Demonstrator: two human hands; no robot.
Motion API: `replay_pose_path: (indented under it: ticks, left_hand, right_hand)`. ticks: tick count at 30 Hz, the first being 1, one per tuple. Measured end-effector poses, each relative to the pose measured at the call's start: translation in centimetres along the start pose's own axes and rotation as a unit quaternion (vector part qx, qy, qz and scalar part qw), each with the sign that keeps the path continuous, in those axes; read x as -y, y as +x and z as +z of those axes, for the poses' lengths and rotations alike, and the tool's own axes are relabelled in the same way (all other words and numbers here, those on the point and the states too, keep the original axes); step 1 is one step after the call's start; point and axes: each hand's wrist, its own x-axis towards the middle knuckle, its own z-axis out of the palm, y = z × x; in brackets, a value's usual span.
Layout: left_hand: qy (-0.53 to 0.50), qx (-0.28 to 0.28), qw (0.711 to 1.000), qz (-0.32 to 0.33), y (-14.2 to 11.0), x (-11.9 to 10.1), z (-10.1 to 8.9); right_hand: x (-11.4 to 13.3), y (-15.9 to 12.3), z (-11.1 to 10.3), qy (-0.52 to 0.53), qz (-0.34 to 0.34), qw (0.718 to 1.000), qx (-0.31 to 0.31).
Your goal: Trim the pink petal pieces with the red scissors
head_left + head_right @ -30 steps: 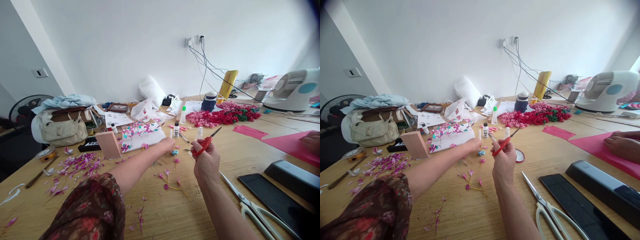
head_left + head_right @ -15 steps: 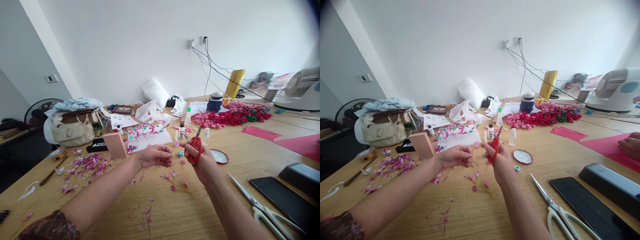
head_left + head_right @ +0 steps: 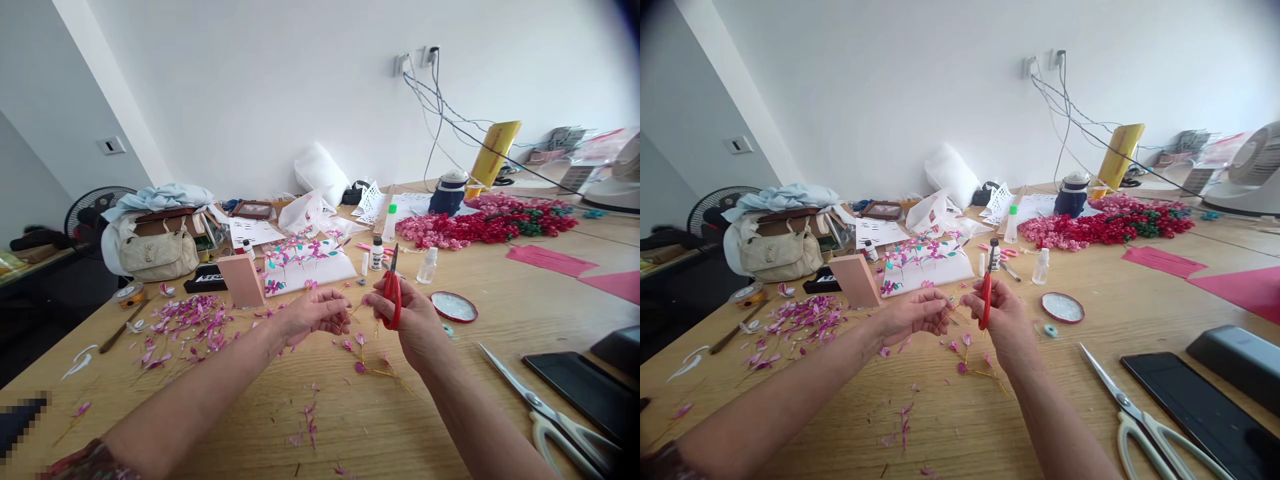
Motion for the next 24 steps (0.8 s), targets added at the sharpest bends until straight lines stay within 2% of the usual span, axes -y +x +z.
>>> replay_pose_path:
  ticks: [3,5,7,12,24]
  left_hand:
    - [0.14,-0.13,0.978,0.085,-0.1,0.2,0.9]
    - [0.203,-0.17,0.958,0.114,0.0,0.4,1.4]
    - [0.203,-0.174,0.956,0.118,0.1,0.6,1.7]
    - [0.126,-0.14,0.975,0.117,0.5,0.6,2.3]
    - [0.035,-0.142,0.984,0.103,0.3,0.8,2.1]
  right_hand:
    - [-0.1,-0.2,0.3,-0.008,-0.007,1.0,-0.011]
    - [-0.1,-0.4,0.5,-0.011,-0.012,1.0,-0.015]
    - [-0.2,-0.5,0.6,-0.012,-0.014,1.0,-0.017]
    - [-0.6,-0.6,0.7,-0.015,-0.005,1.0,-0.006]
    - [-0.3,-0.6,0.6,-0.003,0.049,0.999,-0.002]
